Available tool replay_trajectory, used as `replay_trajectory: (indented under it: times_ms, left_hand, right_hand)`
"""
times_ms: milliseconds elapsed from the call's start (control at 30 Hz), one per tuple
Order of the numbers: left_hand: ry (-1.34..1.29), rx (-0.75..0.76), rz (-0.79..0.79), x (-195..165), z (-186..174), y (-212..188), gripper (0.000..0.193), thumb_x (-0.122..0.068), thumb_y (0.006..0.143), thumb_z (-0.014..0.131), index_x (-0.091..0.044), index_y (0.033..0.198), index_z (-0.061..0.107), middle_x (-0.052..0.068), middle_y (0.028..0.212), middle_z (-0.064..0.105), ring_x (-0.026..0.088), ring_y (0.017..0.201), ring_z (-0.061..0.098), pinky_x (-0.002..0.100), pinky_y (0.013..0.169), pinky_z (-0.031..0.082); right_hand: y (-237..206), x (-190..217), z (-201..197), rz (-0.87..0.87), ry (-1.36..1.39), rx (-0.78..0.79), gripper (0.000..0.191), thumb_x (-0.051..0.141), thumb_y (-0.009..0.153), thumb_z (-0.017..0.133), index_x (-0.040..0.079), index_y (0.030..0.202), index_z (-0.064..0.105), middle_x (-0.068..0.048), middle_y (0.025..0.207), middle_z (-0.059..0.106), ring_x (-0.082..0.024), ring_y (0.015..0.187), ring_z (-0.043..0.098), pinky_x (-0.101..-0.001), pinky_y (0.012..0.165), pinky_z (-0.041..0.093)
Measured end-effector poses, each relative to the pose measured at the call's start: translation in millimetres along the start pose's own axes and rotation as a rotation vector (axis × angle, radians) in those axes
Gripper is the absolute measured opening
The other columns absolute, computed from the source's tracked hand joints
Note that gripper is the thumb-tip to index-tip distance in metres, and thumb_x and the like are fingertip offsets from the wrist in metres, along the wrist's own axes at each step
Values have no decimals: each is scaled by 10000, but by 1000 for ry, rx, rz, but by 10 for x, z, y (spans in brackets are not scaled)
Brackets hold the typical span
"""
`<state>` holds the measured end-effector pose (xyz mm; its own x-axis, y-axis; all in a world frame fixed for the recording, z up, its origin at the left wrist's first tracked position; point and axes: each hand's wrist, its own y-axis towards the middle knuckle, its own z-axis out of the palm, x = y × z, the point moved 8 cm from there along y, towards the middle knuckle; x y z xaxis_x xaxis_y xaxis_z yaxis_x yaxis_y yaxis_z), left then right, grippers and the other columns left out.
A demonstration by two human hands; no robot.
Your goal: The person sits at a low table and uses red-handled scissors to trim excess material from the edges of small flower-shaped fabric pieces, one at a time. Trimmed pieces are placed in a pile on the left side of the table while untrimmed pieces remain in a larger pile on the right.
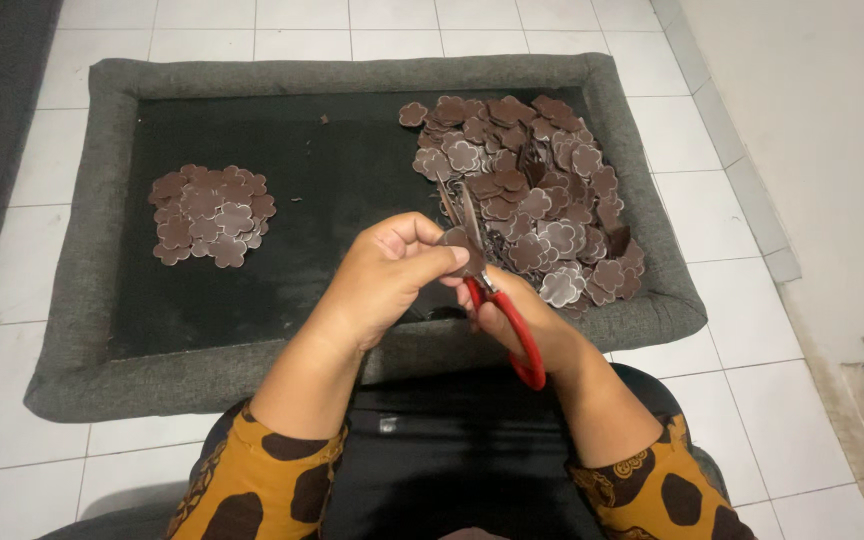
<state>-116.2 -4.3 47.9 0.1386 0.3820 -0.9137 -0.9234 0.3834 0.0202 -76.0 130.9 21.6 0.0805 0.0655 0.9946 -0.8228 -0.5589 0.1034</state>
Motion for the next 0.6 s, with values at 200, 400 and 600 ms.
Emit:
replay_trajectory:
  times_ms: [200, 400, 600]
  left_hand:
    - [17, -22, 8, 31, -48, 14, 81, -35, 904, 717, -10, 905, 640, 96, 861, 742, 136, 768, 694, 276, 749, 569]
    - [16, -4, 29, 0, -41, 21, 68, -32, 914, 713, -4, 934, 655, 87, 885, 733, 125, 798, 690, 280, 772, 573]
    - [41, -23, 87, -61, -13, 14, 99, -93, 965, 669, 4, 983, 668, 86, 900, 745, 123, 807, 694, 283, 773, 573]
  right_hand:
    - [36, 164, 36, -58, -140, -21, 807, 720, 975, 566, -19, 1297, 596, 35, 968, 471, -97, 889, 447, -260, 833, 419]
    - [25, 165, 11, -39, -155, -32, 824, 726, 960, 540, -12, 1322, 603, 41, 944, 466, -93, 860, 439, -254, 794, 406]
    - [3, 35, 15, 56, 11, -4, 737, 681, 937, 637, -7, 1189, 548, 2, 962, 486, -114, 857, 445, -269, 750, 395]
